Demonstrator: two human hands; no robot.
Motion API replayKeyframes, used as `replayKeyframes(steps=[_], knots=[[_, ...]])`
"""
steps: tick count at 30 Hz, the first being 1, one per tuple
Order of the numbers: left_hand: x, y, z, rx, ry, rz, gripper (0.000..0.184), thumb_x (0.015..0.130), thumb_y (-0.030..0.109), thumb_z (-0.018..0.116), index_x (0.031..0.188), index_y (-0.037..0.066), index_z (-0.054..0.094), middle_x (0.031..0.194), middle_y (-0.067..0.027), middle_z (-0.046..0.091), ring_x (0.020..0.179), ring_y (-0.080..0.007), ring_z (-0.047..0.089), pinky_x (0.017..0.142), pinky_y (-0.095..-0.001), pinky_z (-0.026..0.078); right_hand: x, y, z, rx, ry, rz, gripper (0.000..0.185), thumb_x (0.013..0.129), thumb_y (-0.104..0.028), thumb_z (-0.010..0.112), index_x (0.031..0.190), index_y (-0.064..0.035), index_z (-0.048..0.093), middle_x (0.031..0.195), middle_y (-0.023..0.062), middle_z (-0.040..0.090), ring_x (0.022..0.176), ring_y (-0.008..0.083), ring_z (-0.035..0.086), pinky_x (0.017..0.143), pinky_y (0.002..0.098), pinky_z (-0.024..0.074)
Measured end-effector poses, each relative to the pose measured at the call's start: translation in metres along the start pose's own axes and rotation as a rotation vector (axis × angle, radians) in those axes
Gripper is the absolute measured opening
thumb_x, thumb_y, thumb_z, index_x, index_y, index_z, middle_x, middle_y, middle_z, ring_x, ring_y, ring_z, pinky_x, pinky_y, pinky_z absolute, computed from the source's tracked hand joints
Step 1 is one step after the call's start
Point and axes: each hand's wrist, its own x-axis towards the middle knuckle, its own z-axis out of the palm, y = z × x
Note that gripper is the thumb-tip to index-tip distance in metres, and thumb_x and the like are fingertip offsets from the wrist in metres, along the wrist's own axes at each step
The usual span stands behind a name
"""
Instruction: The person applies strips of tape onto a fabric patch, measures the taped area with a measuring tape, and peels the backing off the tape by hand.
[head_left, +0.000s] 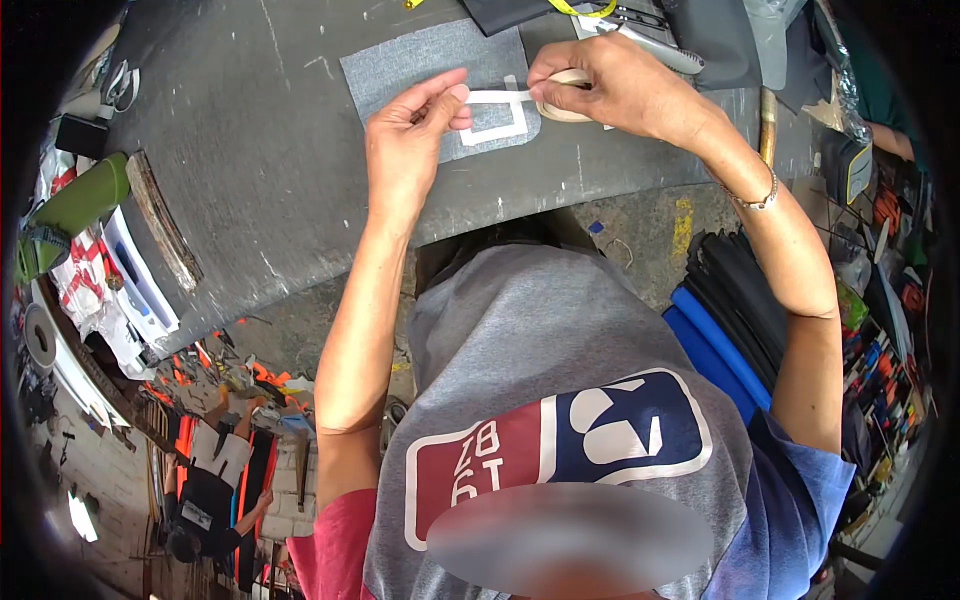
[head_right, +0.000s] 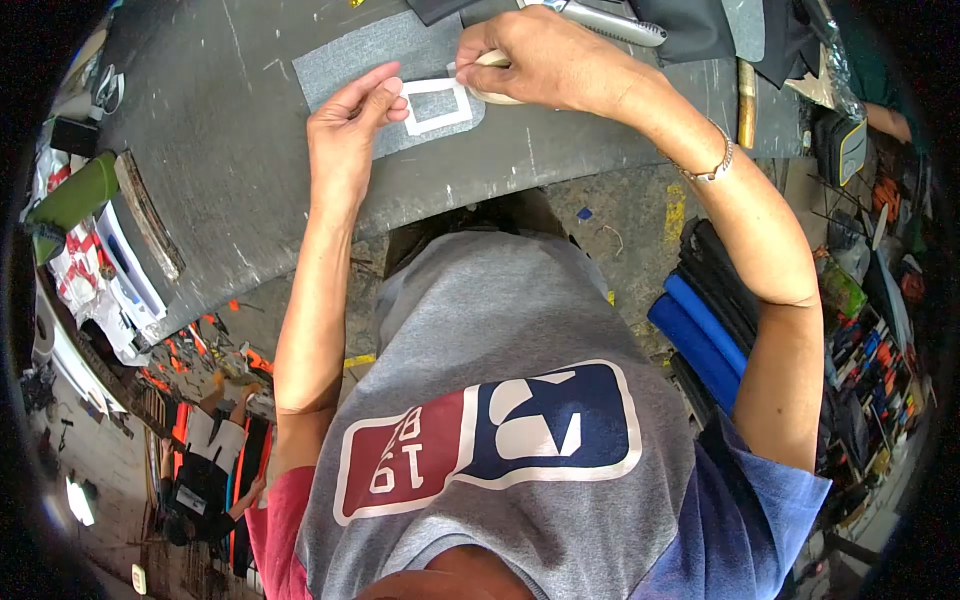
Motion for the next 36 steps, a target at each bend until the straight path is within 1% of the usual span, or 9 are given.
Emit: replayKeyframes(steps=[3,6,7,10,14,20,26,29,36], knots=[[0.001,-0.001,-0.011,0.147,-0.038,0.012,0.030,0.098,0.016,0.074,0.123,0.000,0.075,0.100,-0.0088,0.078,0.087,-0.0127,0.073,0.078,-0.0253,0.056,0.001,-0.011,-0.003,-0.072,0.002,0.083,0.021,0.098,-0.022,0.072,0.108,-0.0045,0.073,0.086,0.0090,0.075,0.078,0.0209,0.072,0.074,0.0347,0.0558],[0.001,0.012,-0.012,0.415,-0.013,0.093,0.025,0.096,0.017,0.075,0.118,0.004,0.078,0.098,-0.0091,0.080,0.090,-0.0126,0.075,0.080,-0.0262,0.056,0.004,-0.015,-0.006,-0.132,-0.010,0.104,0.025,0.099,-0.023,0.070,0.117,-0.0060,0.072,0.100,0.0128,0.074,0.088,0.0250,0.071,0.079,0.0363,0.0552],[0.002,0.019,-0.012,0.515,0.005,0.129,0.023,0.096,0.017,0.075,0.116,0.005,0.079,0.097,-0.0088,0.080,0.090,-0.0123,0.076,0.080,-0.0266,0.057,0.004,-0.026,-0.017,-0.160,0.018,0.003,0.020,0.095,-0.017,0.069,0.106,0.0001,0.072,0.096,0.0201,0.075,0.088,0.0361,0.073,0.078,0.0421,0.0562],[0.011,0.027,-0.012,0.677,0.094,0.282,0.019,0.096,0.019,0.075,0.110,0.008,0.081,0.089,-0.0069,0.080,0.087,-0.0104,0.076,0.079,-0.0268,0.057,0.008,-0.044,-0.021,-0.215,0.103,-0.043,0.019,0.092,-0.014,0.069,0.105,-0.0002,0.072,0.099,0.0224,0.074,0.094,0.0414,0.071,0.081,0.0456,0.0567],[0.020,0.021,-0.013,0.604,0.076,0.264,0.020,0.092,0.019,0.078,0.107,0.005,0.080,0.089,-0.0105,0.080,0.079,-0.0151,0.076,0.076,-0.0305,0.058,0.009,-0.046,-0.021,-0.403,0.174,-0.166,0.019,0.090,-0.015,0.069,0.103,-0.0017,0.072,0.095,0.0212,0.074,0.091,0.0400,0.071,0.080,0.0465,0.0564],[0.015,0.021,-0.019,0.405,-0.047,0.115,0.023,0.093,0.021,0.080,0.110,0.006,0.079,0.091,-0.0033,0.079,0.083,-0.0102,0.074,0.083,-0.0269,0.055,0.003,-0.034,-0.013,-0.388,0.201,-0.159,0.019,0.090,-0.017,0.069,0.102,-0.0018,0.071,0.094,0.0208,0.073,0.089,0.0403,0.071,0.079,0.0479,0.0559],[0.031,0.011,-0.029,0.360,-0.186,-0.092,0.061,0.086,0.015,0.083,0.139,-0.006,0.059,0.123,-0.0193,0.071,0.110,-0.0233,0.071,0.097,-0.0374,0.056,0.003,-0.030,-0.009,-0.458,0.216,-0.219,0.019,0.092,-0.018,0.069,0.103,-0.0032,0.072,0.096,0.0171,0.073,0.090,0.0384,0.071,0.077,0.0475,0.0563],[0.032,0.018,-0.018,0.439,-0.103,-0.036,0.029,0.088,-0.005,0.073,0.117,-0.003,0.072,0.093,-0.0065,0.076,0.079,-0.0103,0.071,0.072,-0.0253,0.058,0.002,-0.035,-0.009,-0.470,0.238,-0.236,0.016,0.093,-0.018,0.067,0.101,-0.0044,0.071,0.092,0.0148,0.069,0.086,0.0377,0.070,0.074,0.0468,0.0559],[0.039,0.027,-0.024,0.484,-0.187,0.058,0.028,0.091,-0.002,0.070,0.118,-0.002,0.065,0.092,-0.0048,0.075,0.088,-0.0123,0.069,0.080,-0.0298,0.055,-0.005,-0.026,-0.011,-0.572,0.160,-0.302,0.012,0.095,-0.017,0.062,0.091,-0.0066,0.067,0.084,0.0129,0.063,0.075,0.0347,0.069,0.065,0.0451,0.0547]])
